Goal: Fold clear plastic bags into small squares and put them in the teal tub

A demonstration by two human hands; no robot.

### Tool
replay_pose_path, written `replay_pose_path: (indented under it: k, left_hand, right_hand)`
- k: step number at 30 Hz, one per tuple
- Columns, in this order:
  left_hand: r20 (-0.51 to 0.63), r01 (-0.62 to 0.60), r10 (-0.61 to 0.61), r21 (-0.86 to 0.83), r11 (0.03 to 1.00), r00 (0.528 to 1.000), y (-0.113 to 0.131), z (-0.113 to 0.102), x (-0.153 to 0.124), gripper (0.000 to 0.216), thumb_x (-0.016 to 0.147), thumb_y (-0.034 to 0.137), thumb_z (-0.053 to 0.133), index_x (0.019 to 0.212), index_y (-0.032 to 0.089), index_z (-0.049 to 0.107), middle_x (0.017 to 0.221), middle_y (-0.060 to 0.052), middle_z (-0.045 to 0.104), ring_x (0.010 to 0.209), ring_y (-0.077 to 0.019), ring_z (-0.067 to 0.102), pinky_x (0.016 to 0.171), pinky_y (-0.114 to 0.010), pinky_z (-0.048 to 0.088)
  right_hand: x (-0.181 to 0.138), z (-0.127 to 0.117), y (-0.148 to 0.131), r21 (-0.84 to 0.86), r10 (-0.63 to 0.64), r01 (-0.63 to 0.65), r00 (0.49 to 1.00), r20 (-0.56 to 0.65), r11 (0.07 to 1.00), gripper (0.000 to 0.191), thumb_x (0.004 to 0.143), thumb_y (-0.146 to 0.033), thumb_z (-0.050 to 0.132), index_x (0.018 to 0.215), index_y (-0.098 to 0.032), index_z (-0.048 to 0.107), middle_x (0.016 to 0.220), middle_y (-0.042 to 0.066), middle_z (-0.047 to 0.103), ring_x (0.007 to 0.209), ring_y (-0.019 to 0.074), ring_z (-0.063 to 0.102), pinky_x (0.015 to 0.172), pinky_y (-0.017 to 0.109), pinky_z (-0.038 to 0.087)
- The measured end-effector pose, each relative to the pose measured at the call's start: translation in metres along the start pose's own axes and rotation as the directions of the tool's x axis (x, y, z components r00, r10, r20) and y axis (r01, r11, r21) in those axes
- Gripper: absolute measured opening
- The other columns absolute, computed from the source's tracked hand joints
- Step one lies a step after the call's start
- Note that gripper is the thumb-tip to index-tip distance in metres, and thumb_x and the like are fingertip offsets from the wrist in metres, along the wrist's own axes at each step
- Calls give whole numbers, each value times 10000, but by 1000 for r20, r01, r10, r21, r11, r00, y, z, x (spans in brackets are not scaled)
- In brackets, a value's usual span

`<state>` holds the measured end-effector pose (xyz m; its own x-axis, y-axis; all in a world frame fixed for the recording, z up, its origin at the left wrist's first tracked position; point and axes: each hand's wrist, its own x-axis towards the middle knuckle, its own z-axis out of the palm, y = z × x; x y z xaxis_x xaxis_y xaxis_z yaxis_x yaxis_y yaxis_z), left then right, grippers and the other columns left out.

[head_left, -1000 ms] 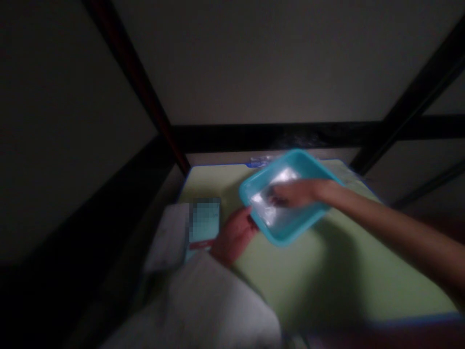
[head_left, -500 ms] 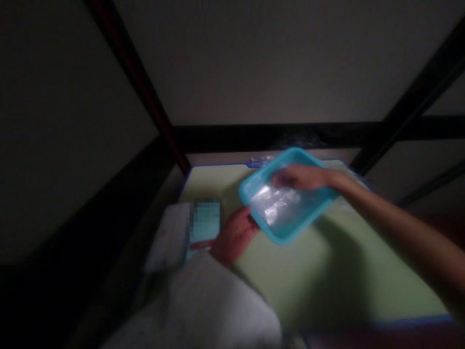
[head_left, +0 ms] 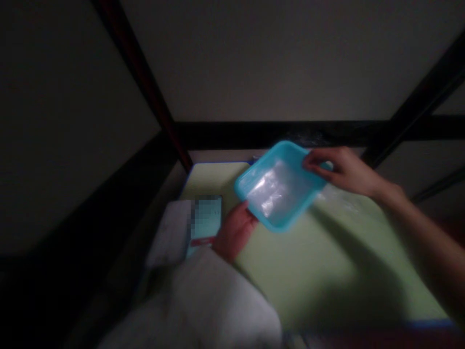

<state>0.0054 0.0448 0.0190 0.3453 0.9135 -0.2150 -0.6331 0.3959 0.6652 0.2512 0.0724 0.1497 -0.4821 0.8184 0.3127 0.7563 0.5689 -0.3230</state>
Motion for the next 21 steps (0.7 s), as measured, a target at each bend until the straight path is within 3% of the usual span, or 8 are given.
replay_pose_path:
  k: [6,15,21]
  left_hand:
    - [-90,-94,83,-132,987,993,-1,6,4,205,912,201,451,1014,170,625,1118,-54,668,1213,-163,516,1066,-320,378]
    - [-200,-235,186,-258,937,962,4,11,8,251,935,100,393,804,172,594,863,-2,684,986,-78,622,1003,-238,422]
    - [-260,-254,194,-223,941,946,5,1,17,269,924,79,379,758,170,569,786,-13,661,845,-89,651,920,-250,497]
  right_hand:
    - [-34,1,9,-75,86,-94,990,-109,993,197,862,-290,432,860,-209,611,888,86,675,754,223,627,578,308,492]
    - [-70,17,35,-61,206,-214,973,-107,975,179,869,-270,442,893,-203,607,922,113,697,776,232,656,541,294,497]
    - [-75,36,59,-70,172,-177,983,-67,982,229,856,-280,429,872,-178,634,894,91,707,752,219,665,542,286,500]
